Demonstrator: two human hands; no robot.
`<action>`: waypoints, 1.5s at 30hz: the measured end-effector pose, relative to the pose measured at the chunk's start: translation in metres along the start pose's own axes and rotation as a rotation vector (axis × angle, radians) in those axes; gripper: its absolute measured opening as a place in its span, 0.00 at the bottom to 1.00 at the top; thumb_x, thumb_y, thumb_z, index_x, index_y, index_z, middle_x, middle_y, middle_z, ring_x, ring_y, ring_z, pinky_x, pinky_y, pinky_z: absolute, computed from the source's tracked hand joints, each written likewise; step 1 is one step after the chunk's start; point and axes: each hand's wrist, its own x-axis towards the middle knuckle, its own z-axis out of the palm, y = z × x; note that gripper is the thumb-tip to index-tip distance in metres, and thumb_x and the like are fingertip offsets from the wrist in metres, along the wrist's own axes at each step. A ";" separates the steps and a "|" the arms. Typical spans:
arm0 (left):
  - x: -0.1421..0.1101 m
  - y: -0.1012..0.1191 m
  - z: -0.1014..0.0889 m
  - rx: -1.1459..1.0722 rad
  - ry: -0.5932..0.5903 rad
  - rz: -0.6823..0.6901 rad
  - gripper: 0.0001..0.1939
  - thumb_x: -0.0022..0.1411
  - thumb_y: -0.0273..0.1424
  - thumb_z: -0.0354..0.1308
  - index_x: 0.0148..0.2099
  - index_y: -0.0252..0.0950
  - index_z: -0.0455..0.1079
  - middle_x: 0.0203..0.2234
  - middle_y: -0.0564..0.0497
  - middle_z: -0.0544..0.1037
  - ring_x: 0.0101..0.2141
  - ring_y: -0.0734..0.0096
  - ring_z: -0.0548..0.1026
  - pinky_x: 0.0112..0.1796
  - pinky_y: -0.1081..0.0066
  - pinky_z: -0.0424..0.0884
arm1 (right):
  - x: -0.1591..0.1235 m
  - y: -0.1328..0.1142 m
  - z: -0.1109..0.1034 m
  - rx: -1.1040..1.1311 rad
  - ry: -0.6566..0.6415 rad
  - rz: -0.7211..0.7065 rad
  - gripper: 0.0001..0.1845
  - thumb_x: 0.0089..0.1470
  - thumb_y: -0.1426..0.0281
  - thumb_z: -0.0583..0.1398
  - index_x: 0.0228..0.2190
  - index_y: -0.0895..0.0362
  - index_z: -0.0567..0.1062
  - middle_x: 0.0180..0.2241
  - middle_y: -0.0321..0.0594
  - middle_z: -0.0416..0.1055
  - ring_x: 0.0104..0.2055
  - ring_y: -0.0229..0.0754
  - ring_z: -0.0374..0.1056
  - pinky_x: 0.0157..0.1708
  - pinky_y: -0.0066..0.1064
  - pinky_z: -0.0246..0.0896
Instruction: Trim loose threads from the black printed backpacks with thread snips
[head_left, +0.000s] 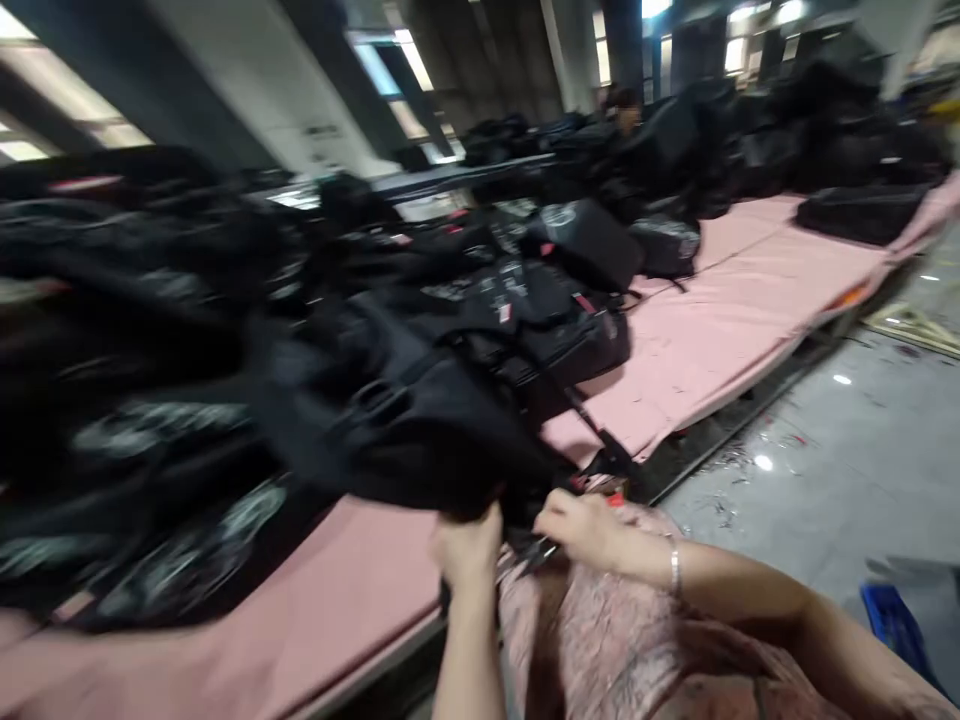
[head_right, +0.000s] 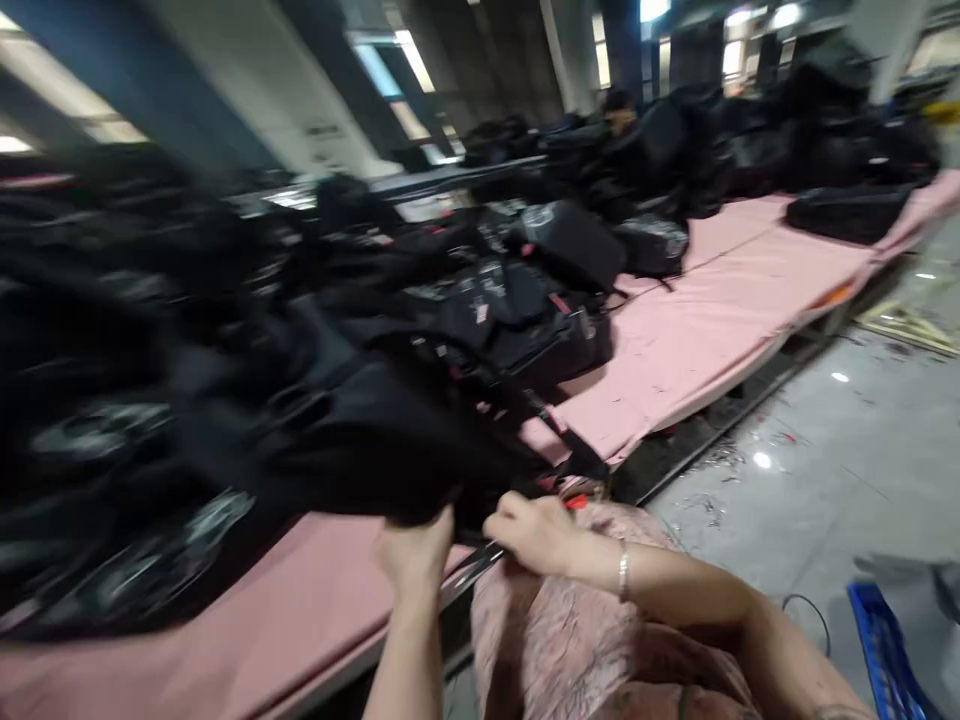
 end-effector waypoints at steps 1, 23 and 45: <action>-0.001 -0.017 -0.010 0.019 0.020 -0.056 0.20 0.53 0.40 0.59 0.42 0.30 0.68 0.37 0.42 0.74 0.39 0.58 0.72 0.38 0.61 0.70 | 0.000 0.000 0.008 0.046 0.021 -0.014 0.09 0.56 0.76 0.54 0.37 0.55 0.72 0.37 0.37 0.69 0.32 0.35 0.67 0.28 0.24 0.62; -0.082 -0.057 -0.012 0.124 0.314 0.651 0.06 0.54 0.31 0.57 0.27 0.35 0.72 0.26 0.49 0.65 0.29 0.69 0.63 0.30 0.70 0.58 | -0.013 0.022 0.055 0.338 0.380 -0.061 0.14 0.55 0.71 0.55 0.21 0.57 0.73 0.22 0.38 0.66 0.24 0.36 0.62 0.25 0.26 0.56; -0.076 -0.058 -0.019 0.007 0.279 0.612 0.03 0.54 0.28 0.56 0.31 0.37 0.72 0.28 0.50 0.65 0.31 0.69 0.66 0.33 0.67 0.63 | -0.005 0.022 0.040 0.547 0.238 -0.047 0.16 0.47 0.83 0.50 0.30 0.56 0.73 0.30 0.40 0.67 0.33 0.39 0.65 0.29 0.27 0.62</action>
